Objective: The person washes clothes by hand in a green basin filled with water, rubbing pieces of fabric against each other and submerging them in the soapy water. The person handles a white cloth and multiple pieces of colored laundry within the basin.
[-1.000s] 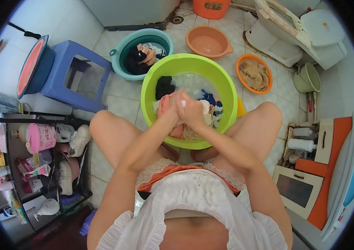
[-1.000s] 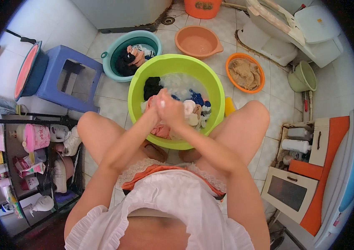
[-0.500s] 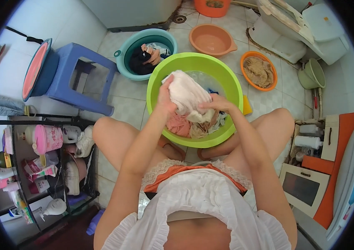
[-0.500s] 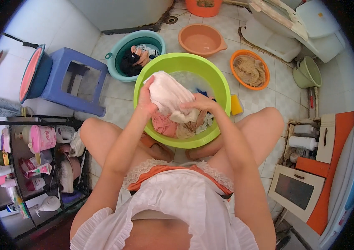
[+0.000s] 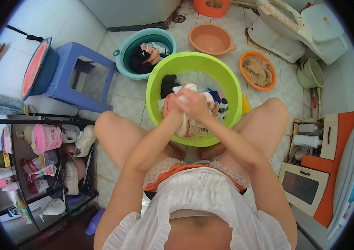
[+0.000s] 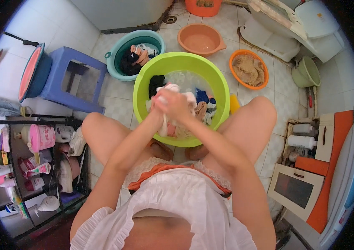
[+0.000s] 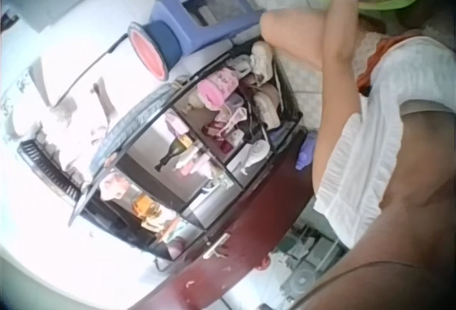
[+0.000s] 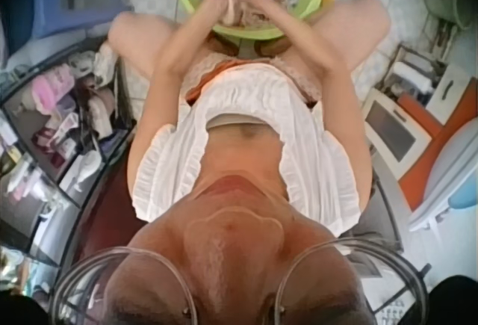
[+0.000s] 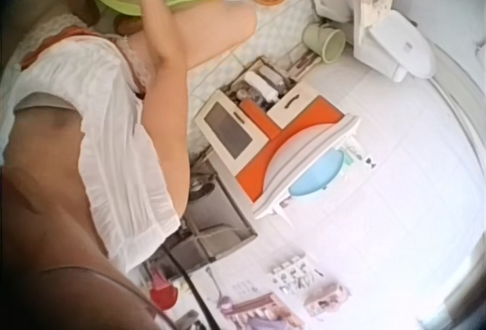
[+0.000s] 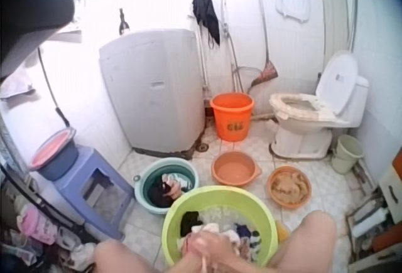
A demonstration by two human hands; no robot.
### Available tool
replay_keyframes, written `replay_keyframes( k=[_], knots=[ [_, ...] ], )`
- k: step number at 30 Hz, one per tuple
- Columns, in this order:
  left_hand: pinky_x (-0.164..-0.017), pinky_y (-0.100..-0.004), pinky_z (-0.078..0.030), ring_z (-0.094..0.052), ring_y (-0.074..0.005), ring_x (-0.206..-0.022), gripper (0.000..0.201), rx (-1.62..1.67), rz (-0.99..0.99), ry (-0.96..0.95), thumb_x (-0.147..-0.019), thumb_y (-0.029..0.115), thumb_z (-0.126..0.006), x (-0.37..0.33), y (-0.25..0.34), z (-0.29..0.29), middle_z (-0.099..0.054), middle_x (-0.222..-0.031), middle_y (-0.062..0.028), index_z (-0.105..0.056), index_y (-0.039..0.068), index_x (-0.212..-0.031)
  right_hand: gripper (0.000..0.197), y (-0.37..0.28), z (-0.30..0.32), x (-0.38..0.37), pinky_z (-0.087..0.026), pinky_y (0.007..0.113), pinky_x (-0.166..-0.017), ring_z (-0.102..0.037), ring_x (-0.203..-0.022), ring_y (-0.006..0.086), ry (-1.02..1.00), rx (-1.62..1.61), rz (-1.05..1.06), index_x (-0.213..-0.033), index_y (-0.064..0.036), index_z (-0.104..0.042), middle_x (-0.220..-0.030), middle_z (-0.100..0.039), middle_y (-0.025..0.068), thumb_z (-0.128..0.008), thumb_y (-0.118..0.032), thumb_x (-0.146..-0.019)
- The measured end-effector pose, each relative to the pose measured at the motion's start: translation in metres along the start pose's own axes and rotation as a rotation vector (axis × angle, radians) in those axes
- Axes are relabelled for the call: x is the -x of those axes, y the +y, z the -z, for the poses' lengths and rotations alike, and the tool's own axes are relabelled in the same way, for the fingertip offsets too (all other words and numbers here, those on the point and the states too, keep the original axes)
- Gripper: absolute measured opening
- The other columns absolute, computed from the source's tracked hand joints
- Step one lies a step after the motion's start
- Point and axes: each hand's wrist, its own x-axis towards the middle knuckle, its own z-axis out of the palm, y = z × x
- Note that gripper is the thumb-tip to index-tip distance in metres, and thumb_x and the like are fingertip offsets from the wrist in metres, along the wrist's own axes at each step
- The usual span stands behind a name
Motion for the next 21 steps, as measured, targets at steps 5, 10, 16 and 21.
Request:
replay_keyframes(
  k=[5, 10, 16, 21],
  knots=[
    [-0.088, -0.0386, -0.041, -0.051, -0.0223, -0.102, 0.046, -0.016, 0.013, -0.027, -0.086, 0.046, -0.042, -0.013, -0.022, -0.006, -0.054, -0.110, -0.0082, -0.050, 0.009, -0.111, 0.021, 0.025, 0.001, -0.017, -0.045, 0.040, -0.054, -0.057, -0.061, 0.0319, 0.313, 0.227, -0.428, -0.073, -0.0104, -0.055, -0.066, -0.058, 0.0128, -0.058, -0.031, -0.075],
    [-0.086, -0.0407, -0.043, -0.054, -0.0231, -0.100, 0.039, -0.055, 0.125, -0.004, -0.088, 0.039, -0.042, -0.022, -0.016, 0.001, -0.056, -0.108, -0.0083, -0.052, 0.009, -0.110, 0.026, 0.035, 0.004, -0.015, -0.047, 0.039, -0.057, -0.059, -0.063, 0.0307, 0.182, 0.477, -0.400, -0.071, -0.0082, -0.056, -0.068, -0.059, 0.0141, -0.054, -0.034, -0.077],
    [-0.089, -0.0424, -0.042, -0.055, -0.0260, -0.098, 0.034, 0.030, 0.154, -0.050, -0.087, 0.028, -0.044, 0.011, 0.005, -0.022, -0.057, -0.107, -0.0128, -0.051, 0.003, -0.110, 0.032, 0.126, 0.043, -0.012, -0.046, 0.036, -0.067, -0.060, -0.078, 0.0296, 0.186, 0.161, -0.911, -0.084, -0.0025, -0.061, -0.083, -0.063, 0.0151, -0.053, -0.033, -0.078],
    [-0.080, -0.0409, -0.047, -0.057, -0.0266, -0.092, 0.036, 0.216, 0.148, -0.137, -0.087, 0.027, -0.038, -0.001, 0.023, 0.007, -0.057, -0.100, -0.0138, -0.050, 0.000, -0.107, 0.037, 0.096, 0.034, -0.002, -0.045, 0.032, -0.070, -0.056, -0.083, 0.0179, -0.140, -0.392, -1.066, -0.107, -0.0053, -0.051, -0.095, -0.058, 0.0099, -0.052, -0.029, -0.079]
  ],
)
